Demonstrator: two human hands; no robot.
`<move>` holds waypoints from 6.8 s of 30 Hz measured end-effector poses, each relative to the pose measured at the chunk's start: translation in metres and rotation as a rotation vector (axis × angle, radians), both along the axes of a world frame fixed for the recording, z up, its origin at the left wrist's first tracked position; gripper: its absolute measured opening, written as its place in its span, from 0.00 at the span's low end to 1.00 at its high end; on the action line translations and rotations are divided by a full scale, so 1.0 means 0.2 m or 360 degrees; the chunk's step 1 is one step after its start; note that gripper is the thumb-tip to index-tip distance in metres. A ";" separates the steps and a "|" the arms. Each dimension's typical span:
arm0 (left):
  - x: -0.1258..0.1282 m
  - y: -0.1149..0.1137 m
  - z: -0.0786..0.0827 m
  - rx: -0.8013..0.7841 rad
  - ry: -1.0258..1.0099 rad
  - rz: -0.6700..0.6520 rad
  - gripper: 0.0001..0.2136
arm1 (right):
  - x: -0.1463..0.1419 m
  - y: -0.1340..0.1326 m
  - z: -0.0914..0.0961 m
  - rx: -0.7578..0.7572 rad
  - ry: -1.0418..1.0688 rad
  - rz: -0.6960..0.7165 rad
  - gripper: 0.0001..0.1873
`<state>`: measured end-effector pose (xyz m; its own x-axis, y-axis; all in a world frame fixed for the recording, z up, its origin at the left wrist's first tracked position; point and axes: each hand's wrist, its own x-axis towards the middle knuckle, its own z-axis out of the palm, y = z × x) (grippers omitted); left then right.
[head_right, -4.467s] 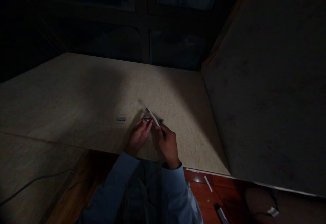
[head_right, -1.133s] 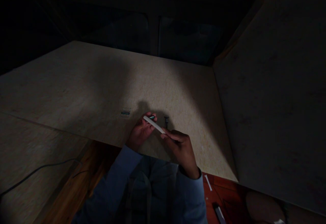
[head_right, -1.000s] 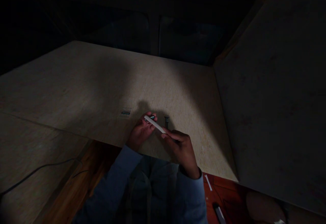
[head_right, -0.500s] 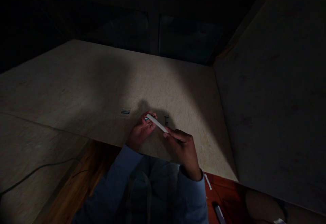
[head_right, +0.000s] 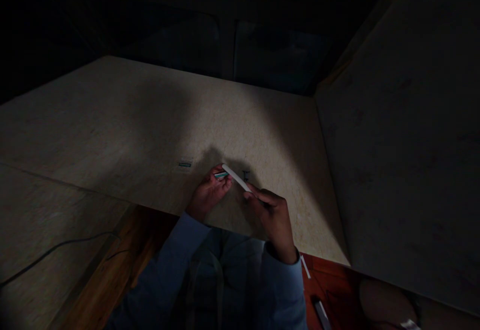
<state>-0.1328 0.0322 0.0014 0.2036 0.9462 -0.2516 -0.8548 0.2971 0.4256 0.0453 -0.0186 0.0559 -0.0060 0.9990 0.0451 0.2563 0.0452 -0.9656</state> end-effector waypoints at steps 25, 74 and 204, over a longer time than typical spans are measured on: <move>-0.02 -0.01 -0.01 0.0019 -0.0019 -0.0035 0.04 | 0.01 -0.01 0.01 0.0086 -0.0084 0.0031 0.15; -0.01 -0.02 0.00 0.0082 -0.0025 -0.0027 0.04 | -0.01 0.00 0.00 0.0169 -0.0172 0.0066 0.16; -0.03 0.01 -0.04 -0.0167 0.0183 -0.1526 0.26 | 0.03 0.13 -0.14 -0.0627 0.0660 0.0401 0.18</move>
